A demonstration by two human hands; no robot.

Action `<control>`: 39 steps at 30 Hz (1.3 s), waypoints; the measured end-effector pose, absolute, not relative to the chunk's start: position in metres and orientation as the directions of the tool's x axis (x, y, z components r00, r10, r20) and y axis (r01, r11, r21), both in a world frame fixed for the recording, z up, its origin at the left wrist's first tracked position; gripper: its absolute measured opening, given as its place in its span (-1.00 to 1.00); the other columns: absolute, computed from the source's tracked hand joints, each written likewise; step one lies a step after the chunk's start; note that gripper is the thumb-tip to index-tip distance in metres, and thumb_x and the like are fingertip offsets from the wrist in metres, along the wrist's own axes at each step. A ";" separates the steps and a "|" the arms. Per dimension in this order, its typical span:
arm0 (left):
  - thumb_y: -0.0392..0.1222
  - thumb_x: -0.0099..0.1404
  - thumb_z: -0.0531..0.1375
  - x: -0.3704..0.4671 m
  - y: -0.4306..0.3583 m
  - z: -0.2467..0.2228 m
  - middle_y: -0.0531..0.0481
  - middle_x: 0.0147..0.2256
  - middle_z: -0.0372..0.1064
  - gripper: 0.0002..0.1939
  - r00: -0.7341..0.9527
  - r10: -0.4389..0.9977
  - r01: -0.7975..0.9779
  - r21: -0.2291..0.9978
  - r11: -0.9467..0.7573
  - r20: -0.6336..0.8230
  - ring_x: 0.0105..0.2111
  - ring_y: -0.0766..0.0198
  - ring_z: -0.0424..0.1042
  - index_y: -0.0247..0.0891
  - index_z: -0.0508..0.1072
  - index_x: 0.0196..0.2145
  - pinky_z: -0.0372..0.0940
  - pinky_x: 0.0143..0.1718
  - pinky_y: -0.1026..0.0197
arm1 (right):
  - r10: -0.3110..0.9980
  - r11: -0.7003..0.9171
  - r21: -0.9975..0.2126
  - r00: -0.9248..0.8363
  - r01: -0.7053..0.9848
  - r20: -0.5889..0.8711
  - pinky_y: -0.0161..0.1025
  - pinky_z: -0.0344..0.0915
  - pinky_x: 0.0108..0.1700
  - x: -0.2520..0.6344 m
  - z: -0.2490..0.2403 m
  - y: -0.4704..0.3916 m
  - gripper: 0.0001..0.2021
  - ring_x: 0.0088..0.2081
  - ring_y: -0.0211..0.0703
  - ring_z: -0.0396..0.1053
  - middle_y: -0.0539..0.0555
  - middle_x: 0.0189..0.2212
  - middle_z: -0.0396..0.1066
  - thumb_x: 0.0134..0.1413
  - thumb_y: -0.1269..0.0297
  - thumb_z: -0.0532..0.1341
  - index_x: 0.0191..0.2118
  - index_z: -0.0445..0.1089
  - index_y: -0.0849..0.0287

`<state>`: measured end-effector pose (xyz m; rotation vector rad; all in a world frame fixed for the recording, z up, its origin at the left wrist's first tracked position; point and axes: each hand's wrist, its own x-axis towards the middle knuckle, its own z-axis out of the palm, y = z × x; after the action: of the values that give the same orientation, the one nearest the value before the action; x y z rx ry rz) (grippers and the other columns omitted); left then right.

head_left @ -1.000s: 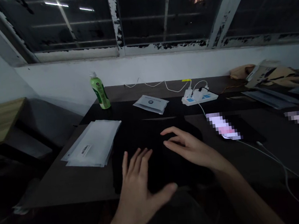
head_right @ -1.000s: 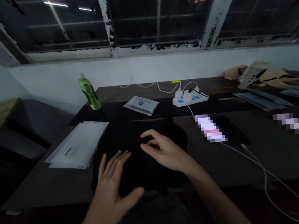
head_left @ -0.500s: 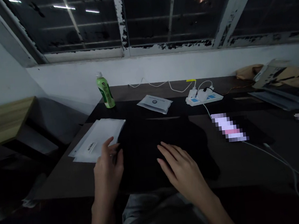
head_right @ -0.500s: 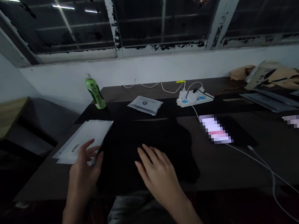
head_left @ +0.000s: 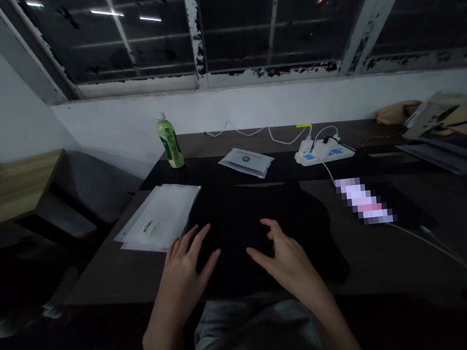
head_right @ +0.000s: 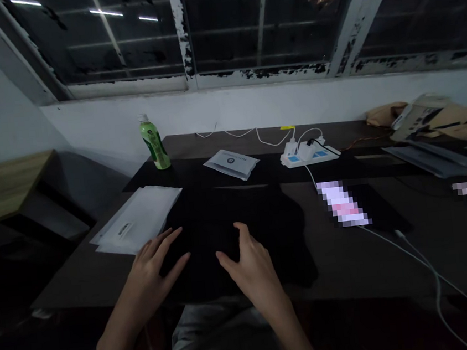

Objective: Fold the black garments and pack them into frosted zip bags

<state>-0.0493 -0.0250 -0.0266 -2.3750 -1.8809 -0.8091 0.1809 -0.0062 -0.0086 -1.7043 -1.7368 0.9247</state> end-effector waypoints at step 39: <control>-0.46 0.30 0.00 0.005 0.024 -0.002 -0.20 0.28 0.19 -0.35 0.514 0.852 0.847 0.097 -0.522 0.097 0.29 -0.05 0.17 -0.10 0.22 0.31 0.07 0.27 -0.25 | 0.905 0.341 -0.303 -0.223 0.890 0.363 0.20 0.03 0.34 0.155 -0.037 -0.059 -0.42 0.33 0.15 0.11 0.32 0.34 0.08 0.39 0.10 -0.04 0.33 0.12 0.44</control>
<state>0.0048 0.0242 -0.0023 -2.7662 -1.5529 -0.2104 0.1553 -0.0592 -0.0365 -1.5672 -2.1365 0.0415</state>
